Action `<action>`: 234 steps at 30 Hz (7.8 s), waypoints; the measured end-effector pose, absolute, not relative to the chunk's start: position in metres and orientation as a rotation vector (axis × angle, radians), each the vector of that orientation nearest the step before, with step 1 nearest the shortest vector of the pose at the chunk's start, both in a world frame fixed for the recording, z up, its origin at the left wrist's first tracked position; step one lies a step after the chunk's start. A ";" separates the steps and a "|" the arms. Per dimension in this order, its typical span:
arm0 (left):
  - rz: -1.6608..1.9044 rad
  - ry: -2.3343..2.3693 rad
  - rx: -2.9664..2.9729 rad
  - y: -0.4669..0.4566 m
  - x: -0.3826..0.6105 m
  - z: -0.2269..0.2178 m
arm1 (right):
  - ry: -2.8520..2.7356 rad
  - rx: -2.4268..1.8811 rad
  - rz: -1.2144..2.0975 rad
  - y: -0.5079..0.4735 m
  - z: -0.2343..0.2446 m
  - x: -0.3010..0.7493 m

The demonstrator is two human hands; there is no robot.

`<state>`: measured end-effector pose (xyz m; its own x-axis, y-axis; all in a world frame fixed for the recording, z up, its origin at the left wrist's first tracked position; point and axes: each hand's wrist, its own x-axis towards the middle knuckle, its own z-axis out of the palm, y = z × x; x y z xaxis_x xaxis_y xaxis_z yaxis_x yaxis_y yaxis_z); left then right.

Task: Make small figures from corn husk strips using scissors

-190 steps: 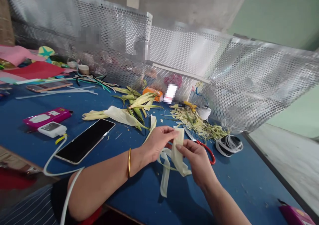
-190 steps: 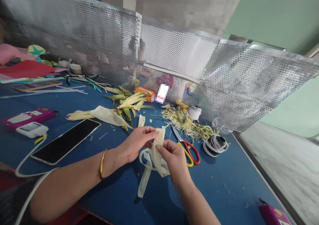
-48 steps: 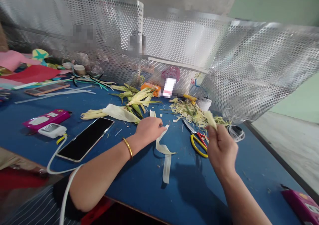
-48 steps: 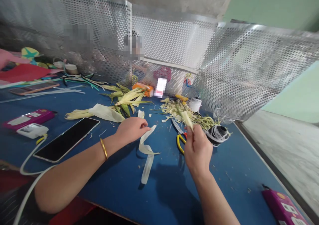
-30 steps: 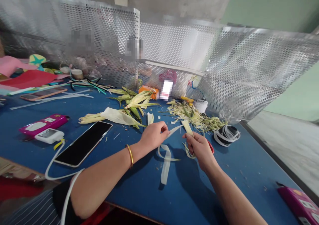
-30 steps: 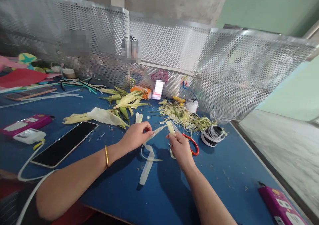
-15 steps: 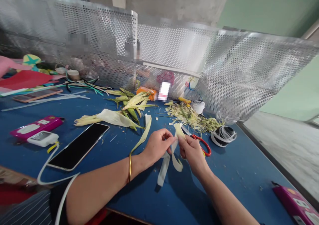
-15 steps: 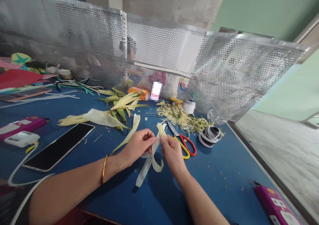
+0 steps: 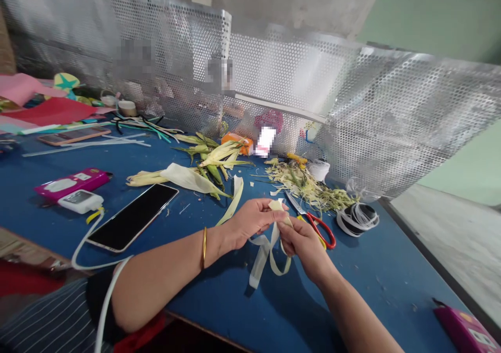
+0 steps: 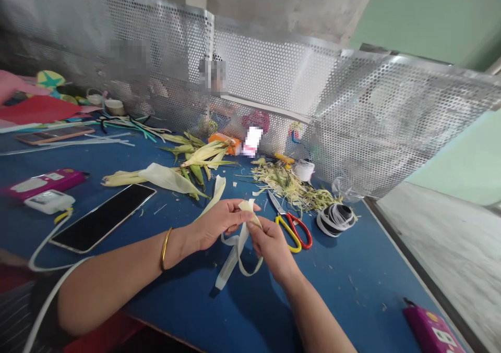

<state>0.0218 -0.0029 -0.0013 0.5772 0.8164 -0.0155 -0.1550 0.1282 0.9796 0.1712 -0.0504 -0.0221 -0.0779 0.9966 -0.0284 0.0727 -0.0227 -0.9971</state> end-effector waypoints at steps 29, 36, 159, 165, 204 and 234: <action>0.847 0.821 1.233 -0.002 0.020 0.002 | -1.571 -1.463 0.722 -0.057 0.005 0.208; 0.928 1.019 1.856 0.003 0.011 0.002 | -1.723 -1.480 0.519 -0.054 0.008 0.219; 0.137 0.727 0.903 -0.008 0.022 -0.009 | -0.664 -1.300 0.998 -0.024 -0.030 0.216; 0.137 0.726 0.837 -0.003 0.018 -0.004 | -0.576 -1.342 0.650 -0.016 -0.032 0.246; 0.471 1.074 2.426 0.028 -0.030 0.049 | -2.071 -1.473 0.171 -0.042 -0.006 0.214; 0.822 1.013 2.042 -0.006 0.013 0.008 | -1.125 -1.168 1.212 -0.038 -0.020 0.188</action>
<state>0.0126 -0.0056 0.0085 0.4919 0.8409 0.2258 0.3946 -0.4465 0.8031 0.1876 -0.0380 -0.0198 0.0408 0.9992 0.0029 -0.0768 0.0060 -0.9970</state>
